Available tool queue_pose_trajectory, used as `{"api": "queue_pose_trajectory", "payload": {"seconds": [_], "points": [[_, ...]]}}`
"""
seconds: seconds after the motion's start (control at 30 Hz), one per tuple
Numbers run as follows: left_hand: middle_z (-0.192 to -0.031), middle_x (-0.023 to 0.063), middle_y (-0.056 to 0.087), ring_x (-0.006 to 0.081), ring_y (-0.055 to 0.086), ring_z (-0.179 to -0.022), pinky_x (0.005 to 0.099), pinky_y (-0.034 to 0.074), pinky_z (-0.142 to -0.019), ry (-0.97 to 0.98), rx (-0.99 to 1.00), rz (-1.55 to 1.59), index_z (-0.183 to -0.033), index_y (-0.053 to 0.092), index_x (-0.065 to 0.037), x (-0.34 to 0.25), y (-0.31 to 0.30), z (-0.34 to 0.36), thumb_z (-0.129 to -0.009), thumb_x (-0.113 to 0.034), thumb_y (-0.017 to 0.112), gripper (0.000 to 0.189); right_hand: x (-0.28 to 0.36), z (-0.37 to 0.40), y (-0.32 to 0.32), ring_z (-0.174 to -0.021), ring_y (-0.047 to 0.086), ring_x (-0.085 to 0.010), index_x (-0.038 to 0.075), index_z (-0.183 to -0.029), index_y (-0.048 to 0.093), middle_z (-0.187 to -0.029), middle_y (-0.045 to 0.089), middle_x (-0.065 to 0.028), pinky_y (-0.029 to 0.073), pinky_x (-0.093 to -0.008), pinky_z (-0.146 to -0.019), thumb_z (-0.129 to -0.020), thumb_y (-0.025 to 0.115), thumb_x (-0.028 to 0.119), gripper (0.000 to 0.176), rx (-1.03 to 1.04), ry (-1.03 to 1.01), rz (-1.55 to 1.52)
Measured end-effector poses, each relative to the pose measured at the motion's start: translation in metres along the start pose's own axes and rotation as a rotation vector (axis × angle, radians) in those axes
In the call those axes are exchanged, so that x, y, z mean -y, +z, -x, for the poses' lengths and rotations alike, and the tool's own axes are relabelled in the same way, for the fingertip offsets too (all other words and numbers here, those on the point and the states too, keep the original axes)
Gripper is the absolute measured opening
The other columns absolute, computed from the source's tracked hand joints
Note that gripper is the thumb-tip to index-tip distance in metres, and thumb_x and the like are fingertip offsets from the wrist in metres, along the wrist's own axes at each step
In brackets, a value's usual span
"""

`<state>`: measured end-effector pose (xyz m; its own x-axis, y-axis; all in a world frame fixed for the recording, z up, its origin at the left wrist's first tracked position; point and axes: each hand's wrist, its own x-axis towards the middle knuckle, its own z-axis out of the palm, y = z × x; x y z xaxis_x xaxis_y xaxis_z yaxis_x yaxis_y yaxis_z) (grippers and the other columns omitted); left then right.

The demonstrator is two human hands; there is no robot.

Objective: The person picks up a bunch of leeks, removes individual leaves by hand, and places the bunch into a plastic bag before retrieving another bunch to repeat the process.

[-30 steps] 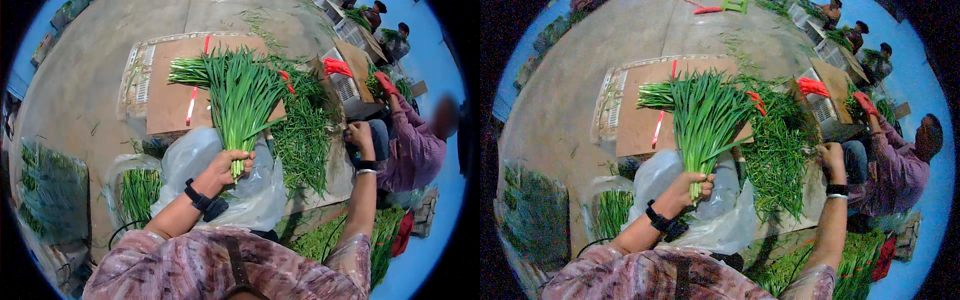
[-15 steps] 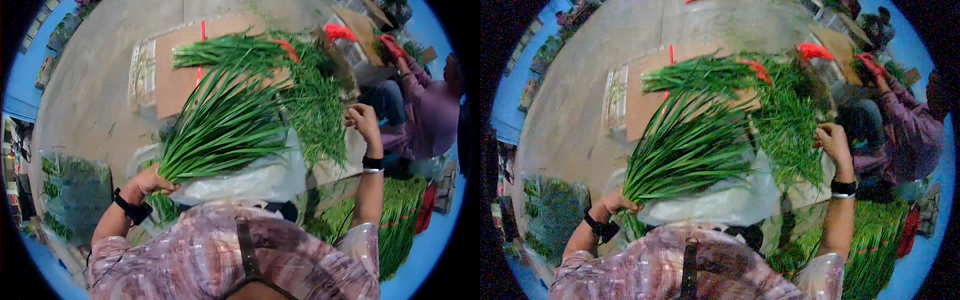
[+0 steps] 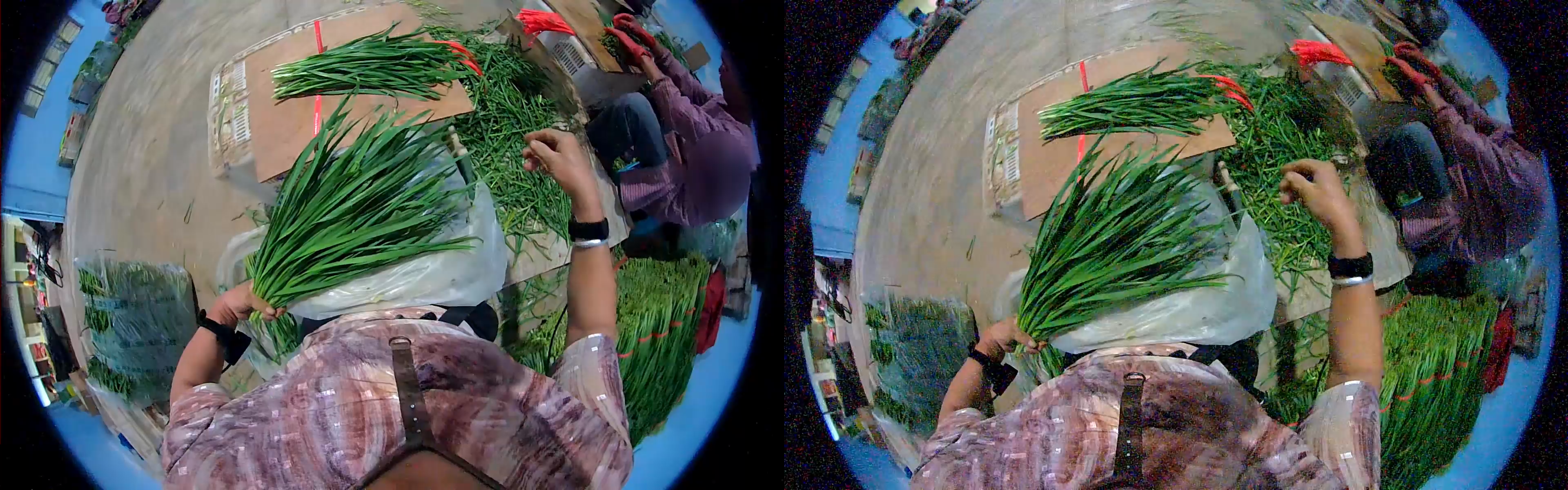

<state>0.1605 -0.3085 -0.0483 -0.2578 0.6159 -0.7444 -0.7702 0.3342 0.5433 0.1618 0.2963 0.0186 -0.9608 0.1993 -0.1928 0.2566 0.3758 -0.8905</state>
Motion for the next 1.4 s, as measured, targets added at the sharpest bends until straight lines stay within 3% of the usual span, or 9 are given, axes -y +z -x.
{"api": "queue_pose_trajectory", "payload": {"seconds": [0.37, 0.4, 0.67, 0.87, 0.93, 1.0, 1.03, 1.1, 1.4], "points": [[-0.077, 0.0107, 0.059, 0.0169, 0.054, -0.061, 0.0251, 0.041, -0.047, 0.023, 0.039, 0.085, -0.100, 0.057, 0.001, 0.008, 0.005, -0.003, -0.058, -0.009, 0.077, 0.047, 0.020, -0.005, 0.044, -0.063, 0.060, -0.0091, -0.001, -0.100, 0.059, -0.080, 0.064, -0.0045, 0.038, -0.0186, -0.049, -0.088, 0.051, 0.014, 0.020, 0.077, -0.098, -0.034], [-0.077, 0.0102, 0.059, 0.0164, 0.053, -0.061, 0.0251, 0.040, -0.047, 0.031, 0.032, 0.071, -0.100, 0.057, 0.001, 0.007, 0.009, -0.001, -0.058, -0.009, 0.077, 0.047, 0.038, 0.006, 0.049, -0.059, 0.060, -0.0138, -0.007, -0.093, 0.060, -0.075, 0.063, -0.0087, 0.049, -0.0259, -0.057, -0.084, 0.053, 0.007, 0.018, 0.021, -0.066, -0.069], [-0.075, 0.0084, 0.057, 0.0147, 0.048, -0.054, 0.0256, 0.037, -0.046, 0.001, 0.083, 0.152, -0.103, 0.054, 0.002, 0.006, 0.024, 0.008, -0.060, -0.012, 0.078, 0.051, 0.040, 0.046, 0.058, -0.063, 0.060, -0.0112, -0.001, -0.096, 0.061, -0.074, 0.063, -0.0079, 0.049, -0.0270, -0.059, -0.082, 0.057, 0.007, 0.016, -0.208, -0.226, 0.119], [-0.079, 0.0118, 0.061, 0.0175, 0.056, -0.062, 0.0287, 0.043, -0.049, 0.014, 0.094, 0.098, -0.105, 0.054, 0.001, 0.013, 0.014, 0.006, -0.061, -0.012, 0.076, 0.050, 0.084, 0.046, 0.079, -0.073, 0.063, -0.0228, 0.004, -0.097, 0.063, -0.086, 0.064, -0.0124, 0.050, -0.0311, -0.065, -0.078, 0.062, 0.007, 0.019, -0.345, -0.476, 0.309], [-0.079, 0.0120, 0.061, 0.0174, 0.055, -0.061, 0.0287, 0.043, -0.049, 0.007, 0.099, 0.114, -0.104, 0.054, 0.001, 0.014, 0.012, 0.005, -0.061, -0.012, 0.076, 0.049, 0.079, 0.029, 0.098, -0.081, 0.062, -0.0289, 0.006, -0.099, 0.062, -0.094, 0.062, -0.0137, 0.051, -0.0357, -0.071, -0.076, 0.063, 0.007, 0.024, -0.172, -0.663, 0.387], [-0.078, 0.0119, 0.060, 0.0170, 0.055, -0.060, 0.0285, 0.043, -0.049, 0.001, 0.103, 0.138, -0.104, 0.054, 0.001, 0.018, 0.009, 0.003, -0.061, -0.012, 0.076, 0.049, 0.077, 0.020, 0.129, -0.088, 0.060, -0.0323, 0.010, -0.101, 0.061, -0.095, 0.059, -0.0145, 0.050, -0.0411, -0.074, -0.074, 0.065, 0.012, 0.027, 0.021, -0.625, 0.524], [-0.076, 0.0108, 0.059, 0.0162, 0.052, -0.058, 0.0275, 0.041, -0.048, 0.003, 0.104, 0.137, -0.102, 0.055, 0.001, 0.018, 0.011, 0.004, -0.062, -0.012, 0.076, 0.047, 0.065, 0.011, 0.144, -0.084, 0.060, -0.0326, 0.013, -0.095, 0.063, -0.090, 0.059, -0.0138, 0.050, -0.0426, -0.070, -0.075, 0.063, 0.013, 0.020, -0.035, -0.755, 0.661], [-0.071, 0.0087, 0.056, 0.0147, 0.047, -0.053, 0.0253, 0.036, -0.045, 0.017, 0.100, 0.139, -0.098, 0.057, -0.001, 0.014, 0.017, 0.005, -0.062, -0.012, 0.076, 0.043, 0.057, 0.004, 0.154, -0.078, 0.061, -0.0320, 0.013, -0.089, 0.064, -0.087, 0.060, -0.0116, 0.050, -0.0427, -0.066, -0.076, 0.060, 0.014, 0.014, 0.205, -0.649, 0.815], [-0.071, 0.0104, 0.054, 0.0134, 0.045, -0.048, 0.0257, 0.036, -0.044, 0.131, 0.046, 0.224, -0.107, 0.051, -0.002, -0.009, 0.055, 0.021, -0.065, -0.014, 0.076, 0.051, 0.093, 0.039, 0.106, -0.072, 0.061, -0.0278, 0.008, -0.088, 0.067, -0.083, 0.061, -0.0106, 0.049, -0.0352, -0.063, -0.075, 0.064, 0.009, 0.014, 0.284, -0.798, 0.442]]}}
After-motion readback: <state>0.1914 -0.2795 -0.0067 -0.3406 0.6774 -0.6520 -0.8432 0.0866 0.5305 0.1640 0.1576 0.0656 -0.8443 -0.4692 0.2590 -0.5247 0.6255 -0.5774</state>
